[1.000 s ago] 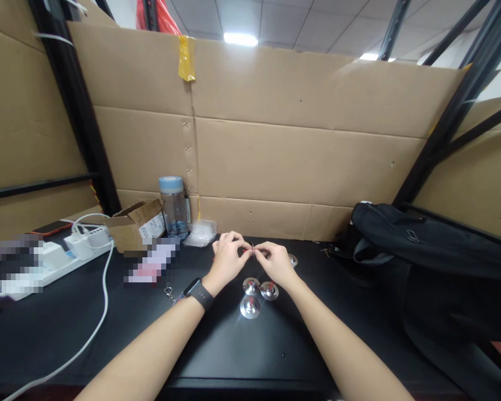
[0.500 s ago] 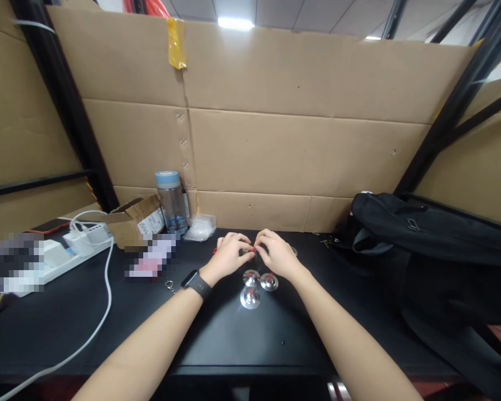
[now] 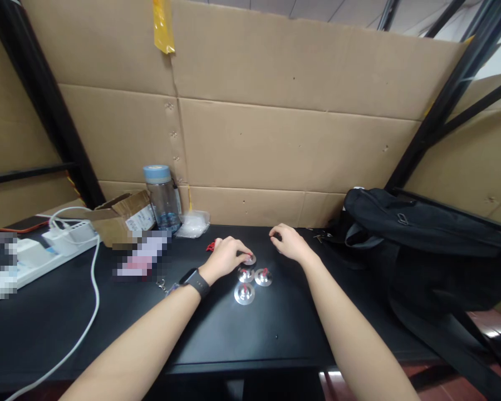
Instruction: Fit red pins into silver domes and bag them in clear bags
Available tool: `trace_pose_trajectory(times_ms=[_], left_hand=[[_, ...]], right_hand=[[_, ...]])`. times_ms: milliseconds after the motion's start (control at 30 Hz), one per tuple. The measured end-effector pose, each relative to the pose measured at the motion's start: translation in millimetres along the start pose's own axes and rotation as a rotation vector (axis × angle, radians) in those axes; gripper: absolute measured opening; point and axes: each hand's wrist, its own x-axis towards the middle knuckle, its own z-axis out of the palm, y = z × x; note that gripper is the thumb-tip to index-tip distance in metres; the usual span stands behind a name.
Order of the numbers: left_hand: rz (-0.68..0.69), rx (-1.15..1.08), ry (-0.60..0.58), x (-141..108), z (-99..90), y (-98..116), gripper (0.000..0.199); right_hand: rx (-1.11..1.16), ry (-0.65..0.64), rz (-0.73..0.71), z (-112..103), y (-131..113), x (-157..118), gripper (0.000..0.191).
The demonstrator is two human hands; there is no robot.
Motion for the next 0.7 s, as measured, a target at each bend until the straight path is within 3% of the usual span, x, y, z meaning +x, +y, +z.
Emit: trace_pose_trajectory(times_ms=[100,167,233,300,400,467,600,700], left_hand=[[0.034,0.025,-0.031,1.1,4.3,2.0,0.014],[0.044,0.074,0.009,1.2,-3.3,-1.6,0.023],[0.036,0.134,0.073,0.5,-20.1,-10.6,0.036],[-0.002,0.208,0.115,-0.9,-42.0,-24.4,0.035],[-0.098,0.338,0.109,-3.4,-70.1,-48.1,0.026],[-0.128,0.351,0.044,-4.4,-78.6,-61.3,0.029],[-0.067,0.312,-0.043,-3.6,-72.9,-74.1,0.031],[-0.025,0.341,-0.005,-2.3,-62.2,-72.0,0.030]], right_hand=[[-0.033,-0.073,0.075,0.4,21.1,0.2,0.022],[-0.013,-0.137,0.088,0.8,30.0,-0.6,0.033],[0.009,-0.182,0.090,0.5,34.8,-1.6,0.040],[0.032,-0.208,0.094,-0.5,36.6,-2.4,0.042],[0.059,-0.236,0.115,-1.7,37.1,-2.9,0.042],[0.057,-0.243,0.116,-1.9,37.6,-3.0,0.044],[0.065,-0.232,0.116,-2.8,38.5,-3.6,0.044],[0.046,-0.247,0.115,-5.0,36.8,-4.2,0.044]])
